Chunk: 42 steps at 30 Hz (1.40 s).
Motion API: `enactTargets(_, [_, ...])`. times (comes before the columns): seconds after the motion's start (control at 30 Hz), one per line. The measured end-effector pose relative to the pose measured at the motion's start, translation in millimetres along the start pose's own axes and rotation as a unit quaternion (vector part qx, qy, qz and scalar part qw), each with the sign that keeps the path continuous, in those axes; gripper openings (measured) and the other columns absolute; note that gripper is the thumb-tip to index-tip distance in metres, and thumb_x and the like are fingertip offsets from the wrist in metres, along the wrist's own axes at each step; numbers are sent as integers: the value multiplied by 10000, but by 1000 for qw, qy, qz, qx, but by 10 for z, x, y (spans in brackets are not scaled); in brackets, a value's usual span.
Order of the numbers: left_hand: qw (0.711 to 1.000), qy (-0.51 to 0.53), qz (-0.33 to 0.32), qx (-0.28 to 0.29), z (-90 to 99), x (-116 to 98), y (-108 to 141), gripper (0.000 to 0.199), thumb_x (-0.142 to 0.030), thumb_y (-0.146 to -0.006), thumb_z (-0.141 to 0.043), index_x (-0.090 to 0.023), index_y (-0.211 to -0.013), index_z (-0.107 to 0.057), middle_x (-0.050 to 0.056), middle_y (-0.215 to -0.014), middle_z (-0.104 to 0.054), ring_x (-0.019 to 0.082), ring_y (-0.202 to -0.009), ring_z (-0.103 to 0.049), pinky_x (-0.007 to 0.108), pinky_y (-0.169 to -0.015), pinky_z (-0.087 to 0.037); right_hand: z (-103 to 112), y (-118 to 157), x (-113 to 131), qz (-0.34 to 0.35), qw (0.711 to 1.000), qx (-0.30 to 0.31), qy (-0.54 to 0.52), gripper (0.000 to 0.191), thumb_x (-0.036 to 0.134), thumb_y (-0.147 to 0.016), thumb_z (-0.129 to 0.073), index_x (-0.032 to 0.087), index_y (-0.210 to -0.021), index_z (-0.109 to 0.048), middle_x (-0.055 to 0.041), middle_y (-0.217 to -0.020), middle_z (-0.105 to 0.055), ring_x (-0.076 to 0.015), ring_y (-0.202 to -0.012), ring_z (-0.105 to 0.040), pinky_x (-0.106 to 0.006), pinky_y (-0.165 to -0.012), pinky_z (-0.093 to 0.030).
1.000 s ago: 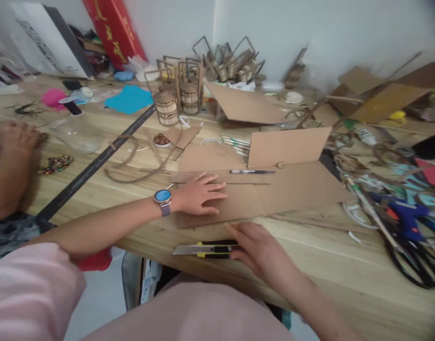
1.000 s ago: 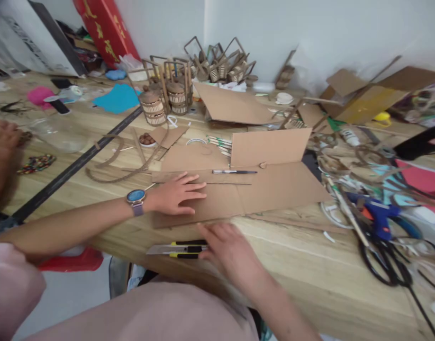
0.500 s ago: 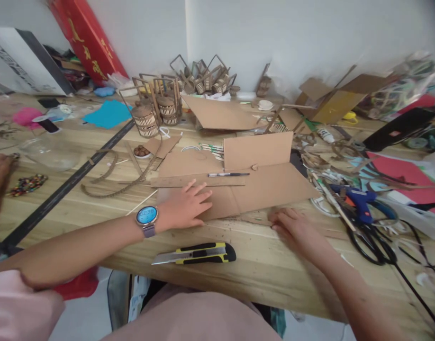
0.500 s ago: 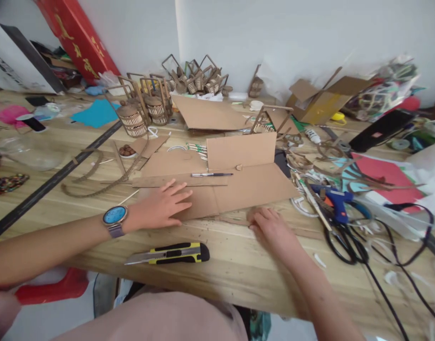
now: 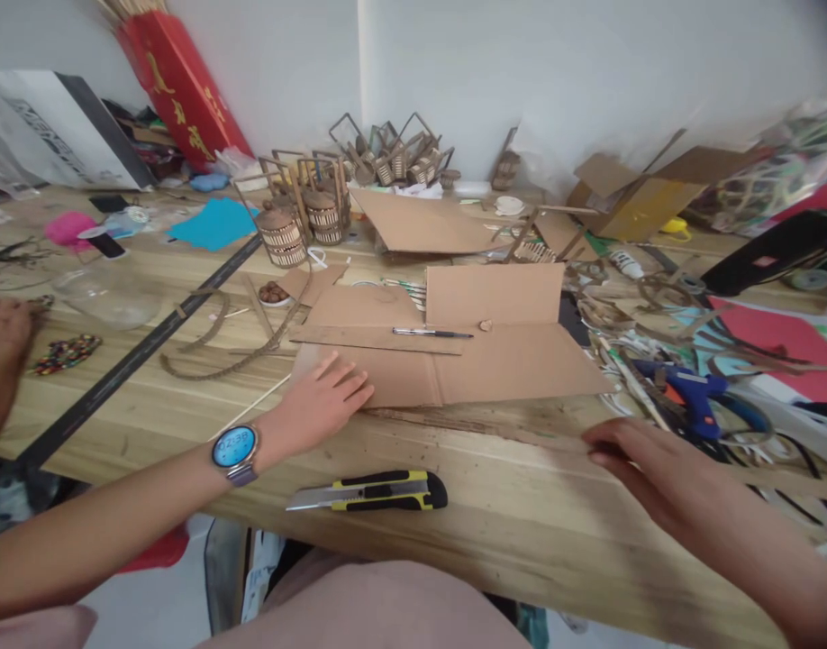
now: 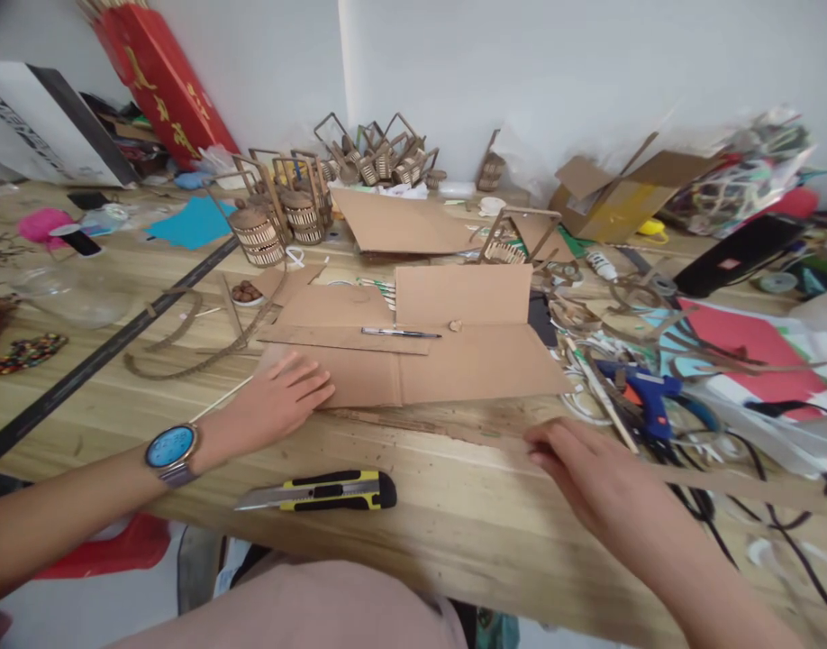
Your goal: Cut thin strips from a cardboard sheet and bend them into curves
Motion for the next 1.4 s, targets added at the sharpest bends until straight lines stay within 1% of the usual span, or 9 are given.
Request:
enactTargets(0.1, [1000, 18, 12, 8, -77, 57, 95, 388, -117, -934, -469, -156, -1295, -604, 134, -1366, -598, 282, -1262, -538, 529, -1147, -288, 284, 194, -228, -50, 998, -23, -18, 258, 542, -903, -484, 328, -901, -628, -78, -838, -714, -253, -728, -689, -406, -629, -531])
enactTargets(0.23, [995, 74, 61, -14, -108, 175, 234, 324, -189, -960, -460, -189, -1217, -657, 115, -1330, -628, 270, -1238, -566, 510, -1138, -312, 454, 384, -532, -146, 987, -52, -33, 230, 494, -898, -542, 361, -1043, -661, -118, -1018, -734, -274, -911, -703, -425, -770, -533])
enactTargets(0.43, [970, 215, 95, -56, 173, 73, 218, 350, -363, -1010, -438, -213, -1229, -665, 77, -1304, -658, 254, -1243, -578, 475, -1133, -357, 337, 10, -157, -138, 988, -10, -76, 310, 552, -865, -485, 315, -908, -681, -54, -753, -736, -238, -604, -674, -364, -538, -539])
enactTargets(0.57, [912, 393, 116, 3, 257, -80, 133, 431, -439, -1031, -371, -227, -1333, -593, 55, -1311, -658, 201, -1187, -627, 350, -1008, -490, 304, -222, 102, -113, 992, 30, -57, 350, 515, -891, -415, 285, -748, -638, -48, -636, -678, -199, -507, -606, -332, -505, -500])
enactTargets(0.67, [893, 433, 123, 21, 257, -145, 93, 437, -445, -1020, -393, -212, -1327, -600, 58, -1311, -658, 221, -1185, -631, 350, -992, -500, 275, -265, 168, -102, 992, 49, -58, 345, 486, -897, -402, 278, -715, -609, -46, -639, -670, -203, -558, -628, -324, -534, -499])
enactTargets(0.83, [915, 393, 90, 9, 227, -248, -62, 360, -375, -983, -496, -200, -1257, -651, 65, -1273, -676, 254, -1159, -633, 375, -1008, -489, 203, -283, 233, -109, 989, 65, -81, 347, 468, -912, -399, 265, -706, -592, -40, -618, -645, -185, -528, -587, -308, -503, -469])
enactTargets(1.0, [955, 295, -18, -22, 190, -521, -617, 308, -357, -991, -496, -170, -1167, -666, 112, -1255, -664, 258, -1168, -608, 405, -1051, -437, 192, -384, 252, -128, 983, 28, -128, 394, 562, -905, -416, 252, -789, -629, -17, -573, -588, -155, -464, -500, -294, -444, -417])
enactTargets(1.2, [980, 197, -24, -30, -121, -650, -1351, 751, -616, -862, -609, -137, -1427, -483, 219, -1530, -385, 420, -1412, -332, 570, -1121, -285, 188, -430, 164, -189, 951, -56, -237, 520, 706, -871, -446, 221, -803, -618, 21, -531, -500, -130, -475, -462, -275, -451, -372])
enactTargets(1.4, [973, 209, -82, -55, -316, -648, -1349, 647, -609, -961, -434, -214, -1474, -446, 87, -1556, -399, 348, -1442, -308, 523, -1163, -263, 28, -433, 181, -229, 904, -81, -353, 471, 671, -839, -554, 206, -807, -625, 1, -632, -557, -124, -539, -476, -274, -492, -375])
Point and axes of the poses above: each hand's wrist, its own y-axis away from the middle knuckle, its own z-axis out of the back of the hand, x = y × z, the point moved 8 cm from there along -y, towards the middle knuckle
